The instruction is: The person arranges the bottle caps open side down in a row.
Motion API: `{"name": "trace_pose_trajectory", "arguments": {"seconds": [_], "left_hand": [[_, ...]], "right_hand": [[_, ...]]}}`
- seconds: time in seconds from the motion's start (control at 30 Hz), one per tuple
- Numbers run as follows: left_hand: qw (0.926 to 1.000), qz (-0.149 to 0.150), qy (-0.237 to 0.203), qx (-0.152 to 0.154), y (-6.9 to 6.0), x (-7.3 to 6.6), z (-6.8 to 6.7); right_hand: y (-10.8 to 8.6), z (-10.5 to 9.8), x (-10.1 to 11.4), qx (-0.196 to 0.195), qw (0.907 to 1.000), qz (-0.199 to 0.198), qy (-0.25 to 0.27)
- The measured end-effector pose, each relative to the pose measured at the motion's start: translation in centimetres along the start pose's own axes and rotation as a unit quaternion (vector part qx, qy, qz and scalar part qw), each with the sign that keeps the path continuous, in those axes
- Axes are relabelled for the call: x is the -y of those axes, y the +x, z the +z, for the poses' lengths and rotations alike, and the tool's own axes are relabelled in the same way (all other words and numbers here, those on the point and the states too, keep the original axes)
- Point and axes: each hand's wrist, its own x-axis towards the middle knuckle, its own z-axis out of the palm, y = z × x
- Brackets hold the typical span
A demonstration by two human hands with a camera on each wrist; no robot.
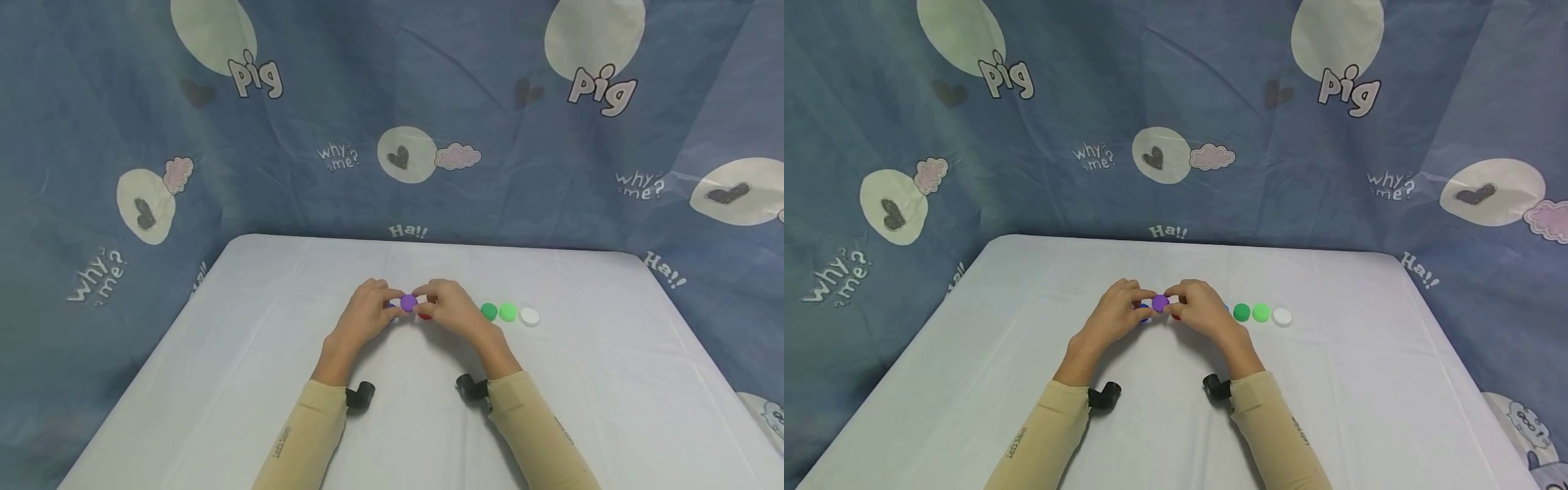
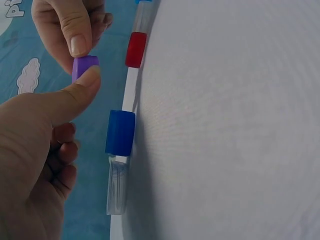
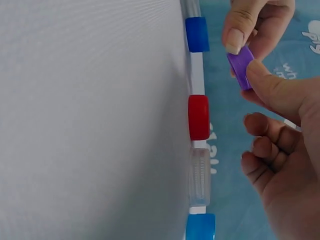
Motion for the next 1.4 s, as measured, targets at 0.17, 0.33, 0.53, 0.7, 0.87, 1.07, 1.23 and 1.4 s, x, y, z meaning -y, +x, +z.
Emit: {"name": "trace_pose_trajectory", "arguments": {"seconds": [0.17, 0.33, 0.53, 0.7, 0.87, 1.07, 1.23, 1.4], "left_hand": [[0.9999, -0.011, -0.002, 0.007, 0.0, 0.1, 0.1], [0.9998, -0.016, 0.000, 0.009, 0.1, 0.2, 0.2], [0.9997, -0.024, -0.003, -0.001, -0.1, 0.0, 0.3], [0.9996, -0.023, 0.004, -0.016, -0.1, -0.1, 0.3], [0.9994, -0.021, 0.007, -0.027, -0.1, -0.2, 0.4], [0.9993, -0.027, 0.025, -0.011, 0.2, -0.4, 0.6], [0.9984, -0.033, 0.046, 0.002, 0.4, -0.5, 0.8], [0.9974, -0.036, 0.063, 0.008, 0.3, -0.4, 1.0]], "right_hand": [[0.0, 0.2, 0.0, -0.013, 0.9996, -0.010, -0.022], [-0.1, 0.3, 0.1, -0.012, 0.9994, -0.008, -0.030], [0.0, 0.6, -0.1, -0.012, 0.9994, -0.004, -0.032], [0.1, 0.8, -0.1, -0.016, 0.9990, -0.004, -0.043], [0.2, 0.9, 0.1, -0.017, 0.9983, 0.003, -0.055], [0.2, 1.1, 0.3, -0.020, 0.9973, 0.009, -0.070], [0.3, 1.2, 0.4, -0.025, 0.9964, 0.013, -0.080], [0.2, 1.4, 0.6, -0.015, 0.9963, 0.027, -0.080]]}}
